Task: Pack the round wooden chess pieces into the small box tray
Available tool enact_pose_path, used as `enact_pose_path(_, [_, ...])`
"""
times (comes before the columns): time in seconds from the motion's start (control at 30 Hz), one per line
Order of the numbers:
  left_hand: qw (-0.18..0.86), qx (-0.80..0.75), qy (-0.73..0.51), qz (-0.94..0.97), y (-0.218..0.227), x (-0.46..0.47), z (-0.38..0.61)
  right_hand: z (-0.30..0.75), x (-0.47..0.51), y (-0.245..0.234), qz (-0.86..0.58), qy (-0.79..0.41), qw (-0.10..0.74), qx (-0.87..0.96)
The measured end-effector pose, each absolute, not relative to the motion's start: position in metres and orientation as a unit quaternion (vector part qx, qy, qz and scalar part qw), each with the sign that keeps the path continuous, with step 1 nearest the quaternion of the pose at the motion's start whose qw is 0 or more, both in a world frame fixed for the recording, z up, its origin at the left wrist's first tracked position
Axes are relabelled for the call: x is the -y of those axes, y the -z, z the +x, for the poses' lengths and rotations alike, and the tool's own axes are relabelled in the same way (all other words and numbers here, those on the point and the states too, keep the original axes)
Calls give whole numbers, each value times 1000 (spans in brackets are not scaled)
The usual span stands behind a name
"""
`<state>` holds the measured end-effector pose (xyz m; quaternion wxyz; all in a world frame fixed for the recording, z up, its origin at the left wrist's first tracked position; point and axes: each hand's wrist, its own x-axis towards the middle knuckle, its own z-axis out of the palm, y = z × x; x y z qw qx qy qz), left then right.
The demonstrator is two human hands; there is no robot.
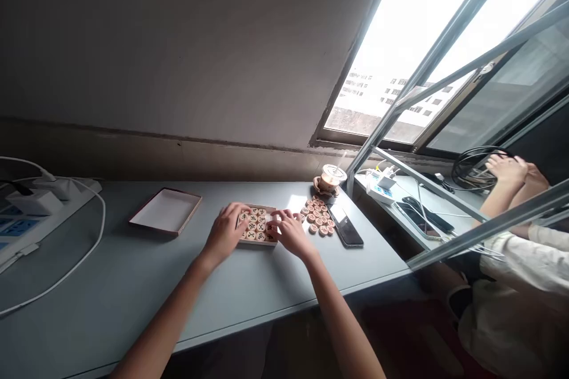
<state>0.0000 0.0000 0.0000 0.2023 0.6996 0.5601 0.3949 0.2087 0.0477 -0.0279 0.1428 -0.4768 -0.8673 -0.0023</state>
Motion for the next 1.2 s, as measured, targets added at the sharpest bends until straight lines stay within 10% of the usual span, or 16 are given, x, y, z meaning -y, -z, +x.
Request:
enact_pose_path(0.37, [241,-544,-434,676,93,-90,-25,242,-47,33,-549,-209,279,759])
enact_pose_path(0.67, [192,-569,-389,698,96,-89,-23,261,-53,51,-672,71,236,699])
enact_pose_path(0.9, [179,-565,-391,704,93,-86,-21,276,-76,70,-583,41,115,803])
enact_pose_path(1.2, [279,-557,-437,648,89,-87,-22,232,-37,33,-503,-20,201,840])
